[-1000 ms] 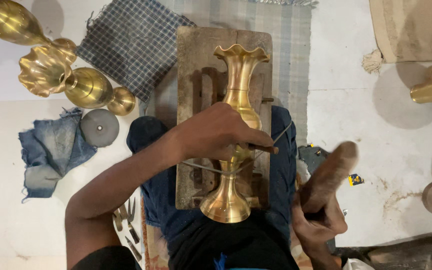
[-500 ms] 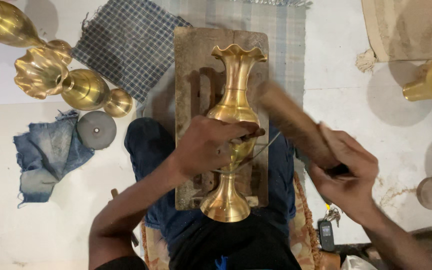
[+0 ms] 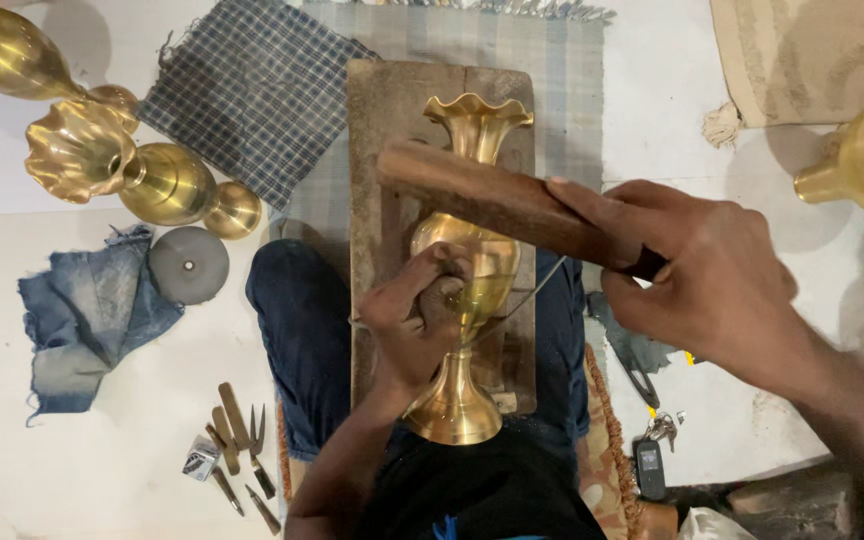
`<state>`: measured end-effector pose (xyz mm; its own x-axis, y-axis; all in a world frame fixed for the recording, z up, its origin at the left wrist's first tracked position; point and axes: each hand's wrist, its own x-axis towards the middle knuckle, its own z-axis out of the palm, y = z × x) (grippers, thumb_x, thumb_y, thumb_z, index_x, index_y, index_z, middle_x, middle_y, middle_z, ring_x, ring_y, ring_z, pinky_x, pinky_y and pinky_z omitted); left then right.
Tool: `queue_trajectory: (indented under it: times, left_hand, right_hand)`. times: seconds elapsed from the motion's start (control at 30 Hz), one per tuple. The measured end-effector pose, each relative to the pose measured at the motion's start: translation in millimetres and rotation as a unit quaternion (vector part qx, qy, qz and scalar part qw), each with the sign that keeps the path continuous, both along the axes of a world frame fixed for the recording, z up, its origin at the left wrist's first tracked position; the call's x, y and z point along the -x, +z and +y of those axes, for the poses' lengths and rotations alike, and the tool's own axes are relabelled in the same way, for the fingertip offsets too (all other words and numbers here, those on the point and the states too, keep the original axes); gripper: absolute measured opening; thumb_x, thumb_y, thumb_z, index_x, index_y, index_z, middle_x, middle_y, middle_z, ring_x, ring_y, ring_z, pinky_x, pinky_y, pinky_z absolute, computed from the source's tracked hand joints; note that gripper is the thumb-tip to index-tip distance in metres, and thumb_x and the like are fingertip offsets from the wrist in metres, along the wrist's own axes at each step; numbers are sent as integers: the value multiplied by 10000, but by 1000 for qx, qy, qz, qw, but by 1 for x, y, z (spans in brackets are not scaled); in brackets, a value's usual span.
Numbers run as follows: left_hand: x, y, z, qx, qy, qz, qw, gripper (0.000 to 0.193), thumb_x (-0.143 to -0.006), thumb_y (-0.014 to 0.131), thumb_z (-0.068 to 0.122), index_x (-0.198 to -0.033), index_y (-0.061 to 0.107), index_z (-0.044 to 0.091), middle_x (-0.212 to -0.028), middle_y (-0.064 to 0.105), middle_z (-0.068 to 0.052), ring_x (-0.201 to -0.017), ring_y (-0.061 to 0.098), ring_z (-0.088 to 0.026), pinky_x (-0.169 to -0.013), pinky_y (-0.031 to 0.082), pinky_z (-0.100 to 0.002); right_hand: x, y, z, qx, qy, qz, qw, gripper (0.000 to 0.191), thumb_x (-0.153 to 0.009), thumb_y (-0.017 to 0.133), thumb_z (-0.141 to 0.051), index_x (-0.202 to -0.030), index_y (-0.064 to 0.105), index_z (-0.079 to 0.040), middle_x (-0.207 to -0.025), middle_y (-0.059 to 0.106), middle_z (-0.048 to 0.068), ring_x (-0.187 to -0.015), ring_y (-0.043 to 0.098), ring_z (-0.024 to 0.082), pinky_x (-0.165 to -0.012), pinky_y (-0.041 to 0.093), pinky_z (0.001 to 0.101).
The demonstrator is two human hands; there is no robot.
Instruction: The person sits on the floor and hammers a brass vase held on a wooden work block, striking the metal with a wooden mallet to shape its surface. Between strikes they hold a small punch or chisel against the vase and reposition it, working around the body of the vessel.
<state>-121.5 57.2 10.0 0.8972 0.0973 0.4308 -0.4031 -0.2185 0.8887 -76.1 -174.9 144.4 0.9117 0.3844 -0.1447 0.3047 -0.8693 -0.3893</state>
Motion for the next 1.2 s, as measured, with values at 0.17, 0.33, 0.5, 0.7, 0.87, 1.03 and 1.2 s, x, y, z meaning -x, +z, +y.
queue_trajectory:
  times: [0.17,0.33,0.5,0.7,0.87,1.03,1.2]
  left_hand:
    - [7,-5,-16,89,53,-14,994,151,-906,559,-132,-936,687,-58,-917,729,-114,-856,739,-191,-811,595,-282]
    - [6,-12,-16,33,94,-28,995,124,-874,622,-110,-978,673,-66,-954,734,-136,-807,732,-161,-735,590,-274]
    - [10,-19,-19,66,85,-27,994,177,-911,549,-84,-1061,640,-57,-968,748,-117,-847,751,-163,-754,623,-258]
    - [11,-26,-16,-10,123,13,992,185,-859,583,-40,-1004,696,-53,-786,740,-101,-649,700,-135,-638,564,-263]
    - [9,-24,-14,-43,128,-6,991,123,-834,602,-42,-915,691,-17,-738,712,-97,-639,689,-153,-627,541,-285]
    - [9,-13,-8,-4,47,17,999,201,-887,560,-101,-1021,696,-37,-884,761,-123,-783,773,-187,-715,612,-285]
    - [-2,-6,2,-60,-19,14,998,268,-816,583,-102,-1051,694,-36,-931,764,-114,-833,781,-208,-754,615,-307]
  right_hand:
    - [-12,3,16,-63,47,-13,997,798,-665,690,7,-1418,624,-247,-889,727,34,-535,662,141,-486,547,303]
    - [-22,7,28,22,91,-21,995,819,-689,679,25,-1450,622,-270,-1094,767,30,-524,616,163,-457,478,294]
    - [-22,33,41,50,157,-48,985,893,-647,666,33,-1477,593,-290,-1167,729,39,-564,673,166,-452,490,303]
    - [-15,54,65,199,224,-118,947,948,-690,744,-155,-1563,499,-430,-1133,671,-55,-693,690,183,-464,511,331]
    - [-16,46,59,265,228,-38,936,991,-710,712,-117,-1580,415,-488,-1096,650,-95,-700,680,155,-486,511,315]
    - [-15,30,45,203,228,-78,949,1017,-642,729,-68,-1567,503,-427,-1104,685,-39,-555,639,221,-386,472,350]
    - [-15,14,31,109,163,-98,976,927,-663,702,-7,-1496,569,-392,-1097,719,-39,-602,638,158,-381,434,304]
